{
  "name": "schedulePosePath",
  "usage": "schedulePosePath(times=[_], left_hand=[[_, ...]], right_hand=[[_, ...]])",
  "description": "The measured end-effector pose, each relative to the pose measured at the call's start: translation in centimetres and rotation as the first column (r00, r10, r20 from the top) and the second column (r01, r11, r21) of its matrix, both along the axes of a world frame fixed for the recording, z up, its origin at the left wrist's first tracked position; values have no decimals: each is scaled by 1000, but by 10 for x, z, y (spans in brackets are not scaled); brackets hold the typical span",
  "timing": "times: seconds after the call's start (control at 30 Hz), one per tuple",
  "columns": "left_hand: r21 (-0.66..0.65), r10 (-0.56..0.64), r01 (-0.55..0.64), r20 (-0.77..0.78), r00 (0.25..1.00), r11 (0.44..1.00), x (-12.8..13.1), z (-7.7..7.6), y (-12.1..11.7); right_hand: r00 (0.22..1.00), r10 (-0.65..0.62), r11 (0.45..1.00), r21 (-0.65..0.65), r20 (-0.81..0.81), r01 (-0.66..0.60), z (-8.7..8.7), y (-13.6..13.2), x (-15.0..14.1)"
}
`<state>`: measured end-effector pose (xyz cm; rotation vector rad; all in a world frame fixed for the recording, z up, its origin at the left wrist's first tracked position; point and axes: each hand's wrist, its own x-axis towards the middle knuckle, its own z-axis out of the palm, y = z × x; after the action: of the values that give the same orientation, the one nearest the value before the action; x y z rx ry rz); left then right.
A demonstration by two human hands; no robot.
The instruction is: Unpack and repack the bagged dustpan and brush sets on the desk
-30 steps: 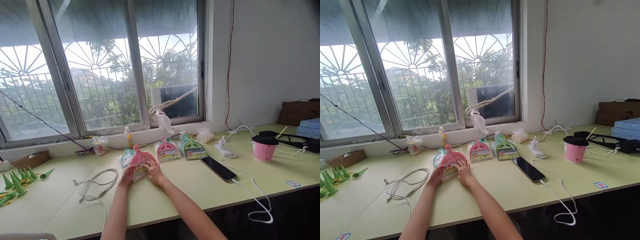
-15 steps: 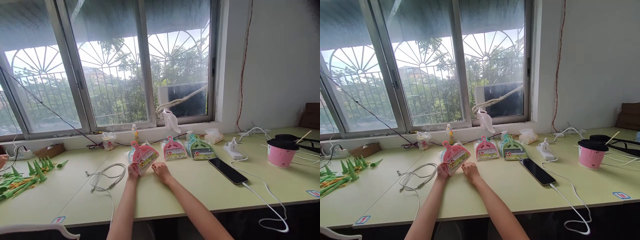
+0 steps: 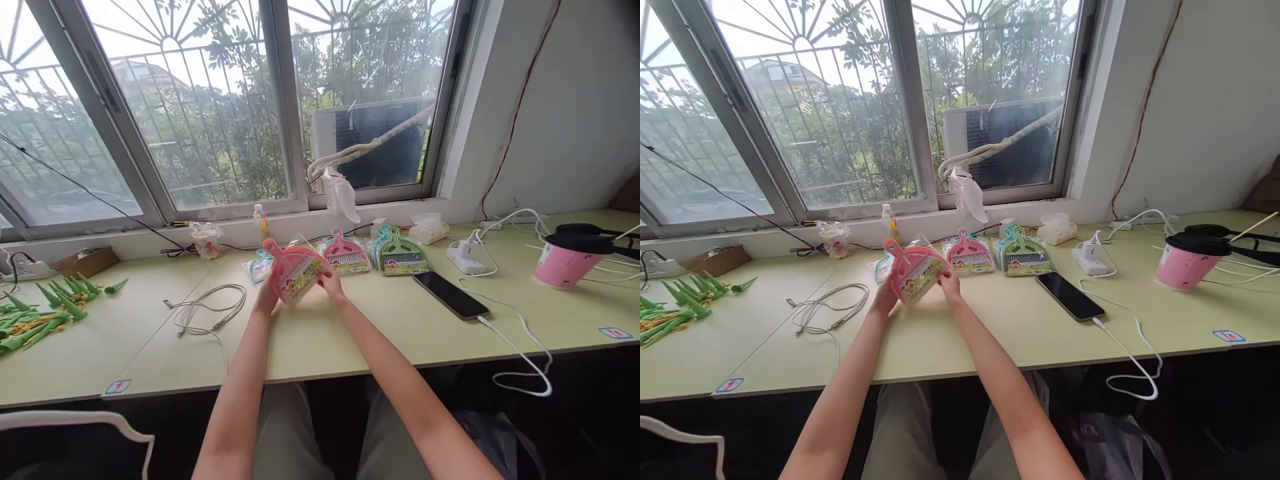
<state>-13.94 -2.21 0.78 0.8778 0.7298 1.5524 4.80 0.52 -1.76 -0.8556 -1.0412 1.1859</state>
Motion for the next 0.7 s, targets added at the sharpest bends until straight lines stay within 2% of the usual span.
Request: schedulePosePath(times=[0.07,0.13,0.27,0.37,0.43,0.47,0.53,0.57,0.63,0.7], left_hand=[[5,43,-43,2,999,999,-2,0,4],[6,136,-136,43,990,991,-10,-3,7],[18,364,-367,88,927,930,-30,-7,11],[23,408,-410,61,911,912,-36,-5,8],[37,341,-344,64,938,938,-32,-1,4],[46,269,-272,57,962,961,-28,1,1],[32,59,-58,-16,998,998,-18,4,-6],[-15,-67,66,-78,995,998,-12,4,-9],[-156,-297,270,-194,935,950,-4,3,-14],[-258,-436,372,-265,860,892,0,0,-17]], right_hand=[[994,79,990,-113,-76,-87,4,0,2],[987,113,972,-191,-115,-134,8,-3,2],[991,112,974,-191,-79,-126,14,-11,-2],[988,138,982,-120,-72,-146,16,-14,-6],[988,116,990,-75,-99,-123,16,-14,-6],[989,88,993,-67,-119,-96,16,-14,-6],[986,14,997,-78,-164,-27,15,-12,-3],[982,-27,996,-91,-186,10,14,-11,-1],[971,-96,991,-108,-219,73,13,-9,4],[961,-142,987,-102,-238,120,13,-7,8]])
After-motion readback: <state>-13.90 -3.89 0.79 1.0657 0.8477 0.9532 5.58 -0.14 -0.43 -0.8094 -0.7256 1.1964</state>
